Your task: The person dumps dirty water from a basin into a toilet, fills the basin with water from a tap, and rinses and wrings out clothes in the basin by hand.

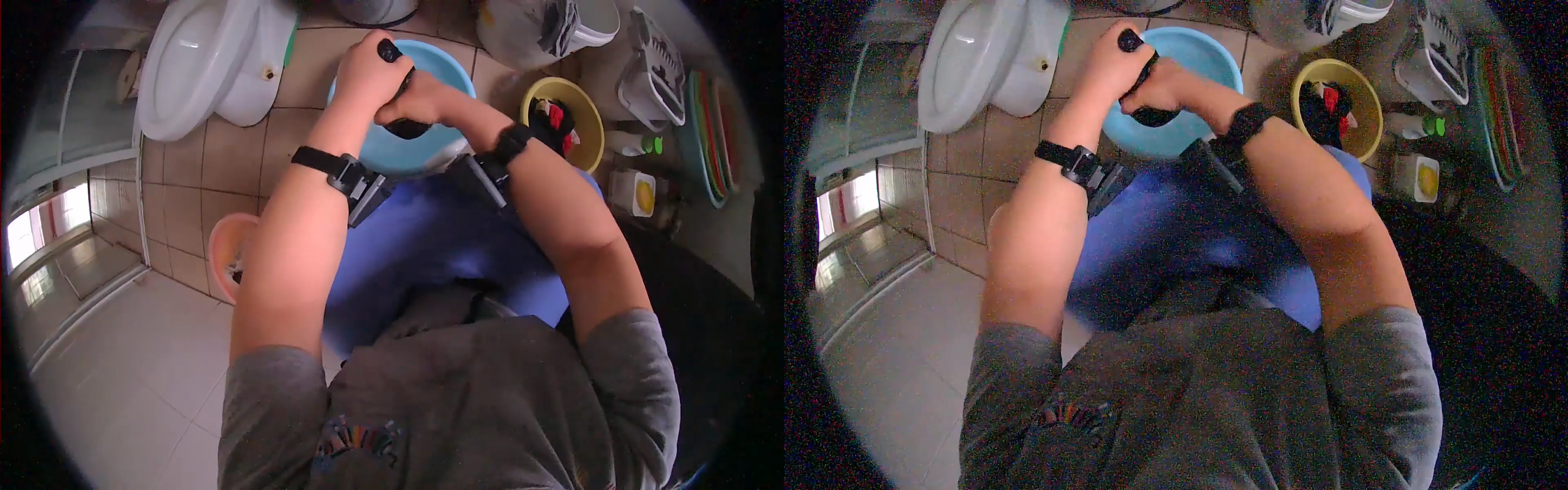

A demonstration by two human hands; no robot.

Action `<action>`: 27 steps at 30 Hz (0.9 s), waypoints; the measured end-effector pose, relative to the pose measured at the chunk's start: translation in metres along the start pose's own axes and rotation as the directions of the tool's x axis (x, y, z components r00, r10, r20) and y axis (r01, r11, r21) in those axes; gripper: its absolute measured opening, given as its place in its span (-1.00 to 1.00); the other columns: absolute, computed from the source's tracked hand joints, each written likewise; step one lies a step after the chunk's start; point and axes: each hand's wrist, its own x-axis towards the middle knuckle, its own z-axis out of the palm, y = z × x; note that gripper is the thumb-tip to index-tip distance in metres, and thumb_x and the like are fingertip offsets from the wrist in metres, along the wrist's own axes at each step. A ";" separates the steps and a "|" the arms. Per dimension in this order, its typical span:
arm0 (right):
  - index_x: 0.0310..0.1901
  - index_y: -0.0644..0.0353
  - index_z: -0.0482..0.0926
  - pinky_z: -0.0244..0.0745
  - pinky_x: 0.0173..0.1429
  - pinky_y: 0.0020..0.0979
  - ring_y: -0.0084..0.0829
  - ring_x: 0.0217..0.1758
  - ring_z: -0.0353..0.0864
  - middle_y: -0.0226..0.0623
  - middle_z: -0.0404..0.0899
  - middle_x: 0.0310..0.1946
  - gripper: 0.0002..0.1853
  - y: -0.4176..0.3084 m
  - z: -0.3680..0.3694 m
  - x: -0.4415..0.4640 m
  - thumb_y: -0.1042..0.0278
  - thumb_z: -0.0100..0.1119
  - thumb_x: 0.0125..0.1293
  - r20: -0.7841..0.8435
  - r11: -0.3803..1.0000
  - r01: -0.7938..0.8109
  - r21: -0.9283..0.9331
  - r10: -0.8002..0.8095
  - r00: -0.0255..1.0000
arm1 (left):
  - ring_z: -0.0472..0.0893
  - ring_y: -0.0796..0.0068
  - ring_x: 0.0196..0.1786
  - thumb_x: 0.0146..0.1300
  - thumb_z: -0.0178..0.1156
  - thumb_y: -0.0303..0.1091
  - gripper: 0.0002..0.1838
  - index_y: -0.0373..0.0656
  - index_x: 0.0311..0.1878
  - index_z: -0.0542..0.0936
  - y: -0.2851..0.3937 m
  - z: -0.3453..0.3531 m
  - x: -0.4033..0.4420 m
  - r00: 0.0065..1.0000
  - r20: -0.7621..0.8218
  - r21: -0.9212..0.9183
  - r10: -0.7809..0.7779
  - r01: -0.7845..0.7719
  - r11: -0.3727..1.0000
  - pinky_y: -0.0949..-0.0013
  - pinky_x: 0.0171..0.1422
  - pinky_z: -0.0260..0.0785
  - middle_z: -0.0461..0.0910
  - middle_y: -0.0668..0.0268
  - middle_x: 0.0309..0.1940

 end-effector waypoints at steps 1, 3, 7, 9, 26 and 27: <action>-0.21 0.08 0.66 0.51 -0.05 -0.33 -0.31 -0.18 0.63 -0.19 0.67 -0.27 -0.49 0.000 -0.008 -0.001 0.01 0.41 -0.26 0.002 1.000 0.004 -0.008 -0.004 1.000 | 0.63 0.14 -0.12 -0.05 0.31 -0.17 -0.54 -0.10 -0.03 0.56 -0.001 -0.004 -0.001 1.000 -0.008 -0.004 -0.001 0.001 1.000 0.19 -0.02 0.47 0.64 0.11 -0.21; -0.03 0.19 0.56 0.49 -0.01 -0.35 -0.37 -0.12 0.58 -0.27 0.61 -0.18 -0.35 -0.002 -0.024 -0.003 0.14 0.49 -0.26 0.183 0.994 0.013 0.107 -0.033 0.983 | 0.60 0.38 -0.19 0.07 0.33 -0.23 -0.69 -0.12 -0.14 0.58 -0.005 -0.018 -0.007 0.990 0.122 -0.594 0.077 0.010 0.804 0.33 -0.07 0.43 0.62 0.28 -0.27; -0.11 0.16 0.59 0.50 -0.05 -0.37 -0.32 -0.20 0.60 -0.27 0.63 -0.25 -0.39 -0.022 -0.037 -0.010 0.14 0.53 -0.31 0.156 0.969 0.196 0.147 -0.219 0.963 | 0.54 0.54 -0.20 0.07 0.40 -0.25 -0.71 -0.13 -0.18 0.59 -0.007 -0.054 -0.014 0.966 0.202 -0.710 0.163 0.030 0.704 0.44 -0.09 0.40 0.59 0.36 -0.26; -0.04 0.16 0.56 0.50 -0.02 -0.37 -0.28 -0.19 0.61 -0.26 0.62 -0.23 -0.31 -0.012 -0.038 -0.003 0.11 0.54 -0.32 -0.015 0.946 0.233 0.226 -0.236 0.972 | 0.53 0.54 -0.22 0.06 0.41 -0.20 -0.70 -0.13 -0.22 0.59 0.000 -0.062 -0.016 0.993 -0.018 -0.670 0.118 -0.099 0.736 0.44 -0.12 0.39 0.57 0.36 -0.29; 0.00 0.18 0.46 0.32 0.26 -0.17 -0.07 0.19 0.42 0.02 0.38 0.13 -0.43 -0.107 -0.057 -0.058 0.53 0.32 -0.18 -0.624 0.596 0.681 -0.425 -0.738 0.256 | 0.53 0.39 0.08 0.26 0.21 -0.07 -0.51 -0.14 0.16 0.46 0.027 -0.084 -0.052 0.943 0.065 -0.936 0.326 0.171 -0.307 0.27 0.18 0.43 0.53 0.28 0.02; 0.02 0.16 0.46 0.30 0.28 -0.13 -0.01 0.18 0.41 0.01 0.38 0.14 -0.39 -0.109 -0.053 -0.063 0.53 0.33 -0.22 -0.540 0.559 0.662 -0.500 -0.798 0.266 | 0.54 0.43 0.04 0.22 0.22 0.03 -0.49 -0.12 0.09 0.50 0.017 -0.076 -0.048 0.944 0.081 -0.974 0.319 0.142 -0.174 0.30 0.13 0.44 0.56 0.32 -0.02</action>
